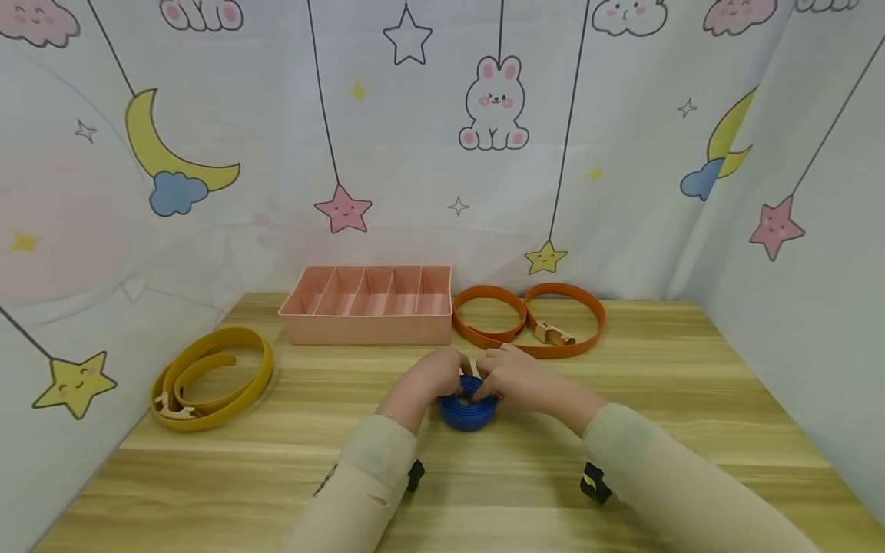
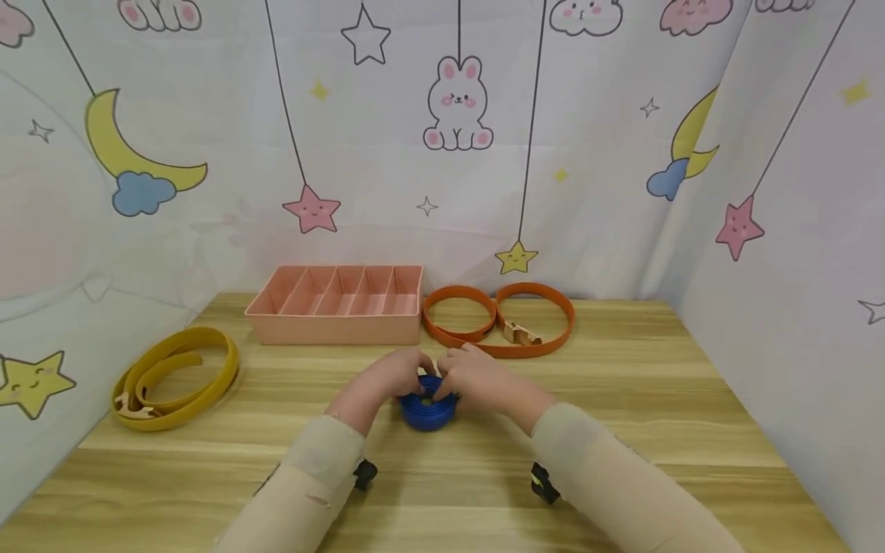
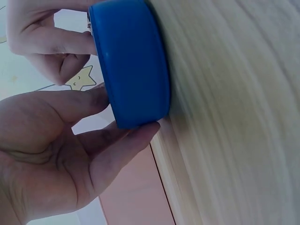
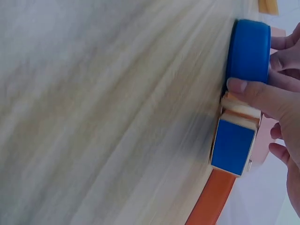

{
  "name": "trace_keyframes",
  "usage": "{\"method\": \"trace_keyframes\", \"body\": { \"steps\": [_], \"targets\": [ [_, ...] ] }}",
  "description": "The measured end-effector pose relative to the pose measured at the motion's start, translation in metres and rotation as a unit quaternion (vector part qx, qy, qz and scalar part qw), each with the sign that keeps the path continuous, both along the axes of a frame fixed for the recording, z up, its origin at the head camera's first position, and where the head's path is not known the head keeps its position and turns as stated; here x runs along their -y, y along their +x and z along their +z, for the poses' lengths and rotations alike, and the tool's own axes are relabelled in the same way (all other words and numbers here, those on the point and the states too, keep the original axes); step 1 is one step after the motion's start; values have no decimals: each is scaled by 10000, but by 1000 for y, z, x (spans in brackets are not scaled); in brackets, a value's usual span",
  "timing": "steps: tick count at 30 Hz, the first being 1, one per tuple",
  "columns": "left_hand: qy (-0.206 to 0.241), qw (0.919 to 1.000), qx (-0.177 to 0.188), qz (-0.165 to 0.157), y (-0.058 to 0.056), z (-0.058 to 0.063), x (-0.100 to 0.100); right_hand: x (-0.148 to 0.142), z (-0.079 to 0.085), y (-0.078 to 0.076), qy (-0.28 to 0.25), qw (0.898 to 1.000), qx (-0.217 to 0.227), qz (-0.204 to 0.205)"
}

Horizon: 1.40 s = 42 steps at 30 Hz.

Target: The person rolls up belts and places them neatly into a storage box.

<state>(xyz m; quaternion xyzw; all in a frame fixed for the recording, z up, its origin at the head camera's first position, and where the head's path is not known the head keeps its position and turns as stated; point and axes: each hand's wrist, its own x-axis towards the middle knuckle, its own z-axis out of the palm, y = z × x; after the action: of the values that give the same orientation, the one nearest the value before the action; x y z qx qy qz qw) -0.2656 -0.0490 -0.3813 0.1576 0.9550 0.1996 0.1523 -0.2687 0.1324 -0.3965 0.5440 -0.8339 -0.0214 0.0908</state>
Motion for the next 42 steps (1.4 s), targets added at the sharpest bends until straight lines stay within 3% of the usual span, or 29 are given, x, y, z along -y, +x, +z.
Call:
{"method": "trace_keyframes", "body": {
  "steps": [5, 11, 18, 24, 29, 34, 36, 38, 40, 42],
  "targets": [
    [451, 9982, 190, 337, -3, -6, 6, 3, 0, 1, 20, 10000, 61, 31],
    [128, 9977, -30, 668, -3, -9, 2, 4, -1, 2, 94, 9993, 274, -236],
    [-256, 9977, -321, 546, -2, -9, -4, 4, -4, 3, 102, 9967, 509, -621],
    [-254, 9977, -200, 594, -3, -9, -6, 0, -4, 3, 51, 9941, 733, -796],
    [-243, 9976, -98, 634, -3, -7, -4, 0, -3, 3, 10, 9931, 867, -786],
    [-528, 9965, -97, 641, 0, -3, 0, 2, -1, 3, -59, 9942, 868, -631],
    [-621, 9963, -271, 527, 2, 2, 2, 2, 0, 2, -86, 9950, 769, -625],
    [-692, 9955, -632, 161, 5, 8, 3, 0, 1, 0, -118, 9954, 689, -648],
    [-694, 9903, -1107, -473, 6, 15, 6, -2, 4, -2, -167, 9949, 700, -706],
    [-613, 9758, -1645, -1305, 8, 20, 11, -4, 8, -4, -246, 9930, 878, -752]
  ]
}}
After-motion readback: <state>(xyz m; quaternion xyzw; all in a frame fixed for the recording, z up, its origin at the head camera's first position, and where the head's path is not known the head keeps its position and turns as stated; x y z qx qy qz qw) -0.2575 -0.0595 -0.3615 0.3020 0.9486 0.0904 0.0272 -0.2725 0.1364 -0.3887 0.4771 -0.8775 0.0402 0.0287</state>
